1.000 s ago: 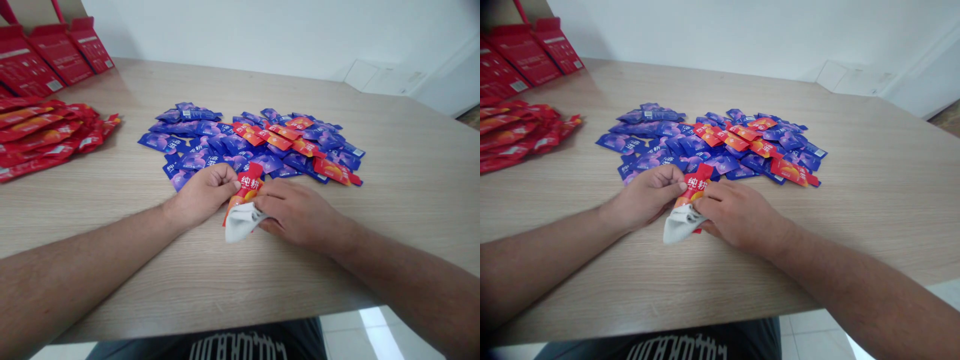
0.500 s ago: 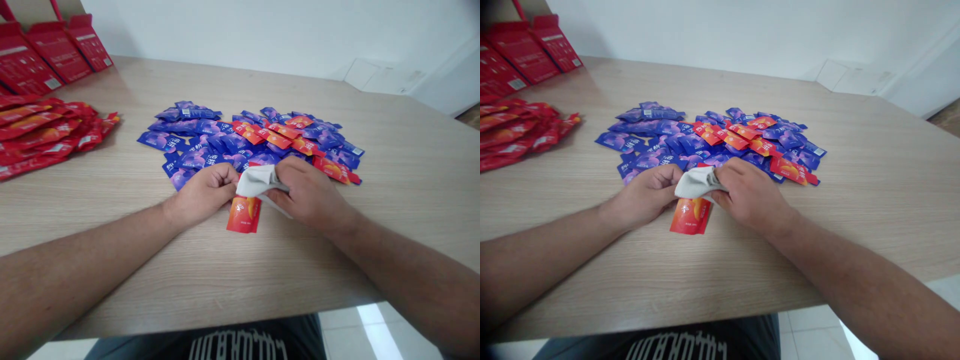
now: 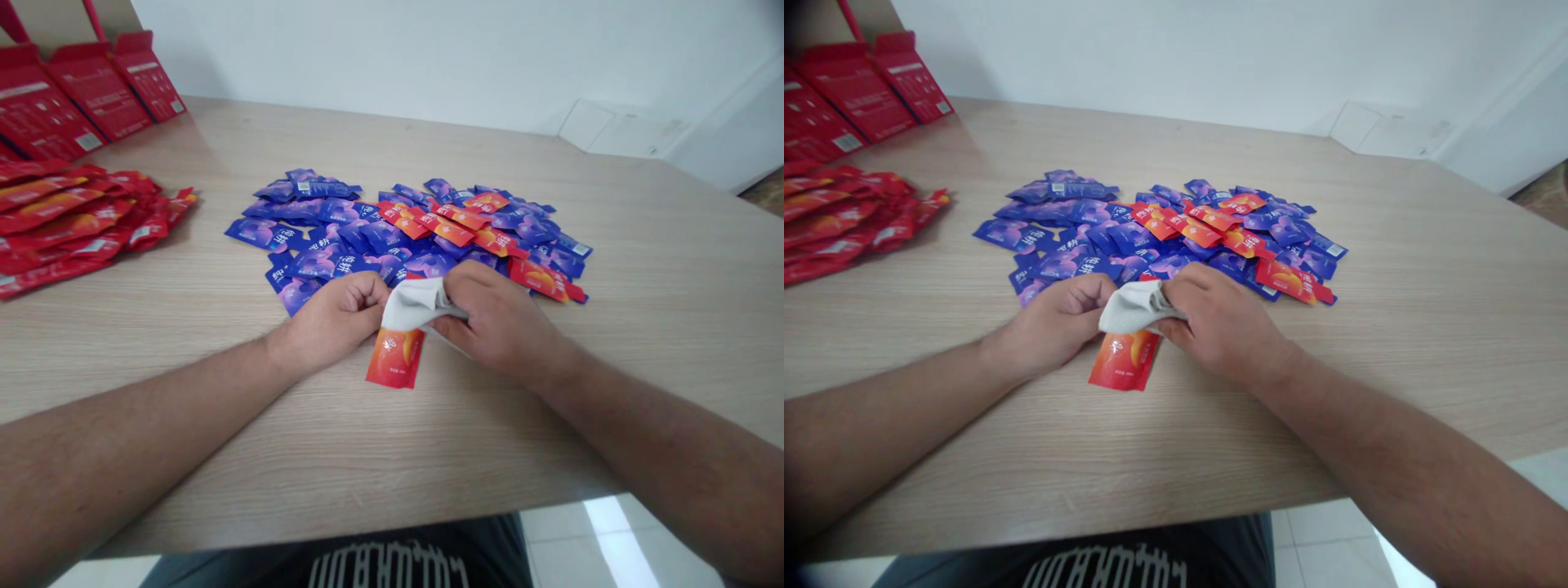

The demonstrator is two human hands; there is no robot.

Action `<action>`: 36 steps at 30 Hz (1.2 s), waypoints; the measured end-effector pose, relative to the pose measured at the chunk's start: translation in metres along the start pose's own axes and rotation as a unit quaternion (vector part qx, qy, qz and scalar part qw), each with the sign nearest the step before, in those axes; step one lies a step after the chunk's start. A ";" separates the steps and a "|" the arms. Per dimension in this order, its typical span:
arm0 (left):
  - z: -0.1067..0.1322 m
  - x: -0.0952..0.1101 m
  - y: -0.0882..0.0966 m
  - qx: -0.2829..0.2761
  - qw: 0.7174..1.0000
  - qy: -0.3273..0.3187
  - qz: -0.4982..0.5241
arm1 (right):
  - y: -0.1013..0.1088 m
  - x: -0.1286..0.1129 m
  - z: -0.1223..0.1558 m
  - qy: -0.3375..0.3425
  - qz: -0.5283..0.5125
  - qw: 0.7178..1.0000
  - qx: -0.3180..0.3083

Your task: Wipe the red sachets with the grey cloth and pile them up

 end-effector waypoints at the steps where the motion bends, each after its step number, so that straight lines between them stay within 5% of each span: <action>1: 0.000 0.000 0.000 -0.005 1.000 -0.004 -0.007 | -0.001 -0.001 0.000 0.008 -0.003 1.000 -0.014; 7: -0.001 -0.003 -0.001 -0.004 1.000 -0.004 0.014 | 0.001 0.003 0.000 -0.026 0.014 0.999 0.035; 12: 0.000 -0.001 0.000 -0.008 1.000 -0.017 -0.018 | -0.001 0.002 0.000 0.006 -0.005 1.000 -0.014; 16: 0.000 -0.001 0.000 0.003 1.000 -0.003 -0.007 | 0.000 0.005 0.000 -0.024 0.012 0.999 0.032; 21: 0.000 0.001 0.001 -0.014 1.000 -0.007 -0.024 | -0.002 0.001 0.001 0.018 -0.013 0.999 -0.025; 26: 0.000 0.000 0.001 0.003 1.000 0.005 -0.017 | 0.000 0.003 0.000 -0.010 0.003 1.000 0.028; 31: 0.000 0.001 0.000 -0.007 1.000 -0.003 -0.028 | -0.002 -0.001 0.001 0.017 -0.013 0.999 -0.028; 36: -0.001 -0.003 0.001 0.000 1.000 0.000 -0.011 | 0.000 0.009 -0.002 -0.019 0.011 0.999 0.030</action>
Point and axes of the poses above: each hand's wrist, its own z-axis away from the middle knuckle, its own y-axis out of the back of the hand, x = y × z, the point moved 1 cm from there along -z, towards the middle knuckle, and after that the axes turned 13 degrees about -z, right-handed, at the moved point
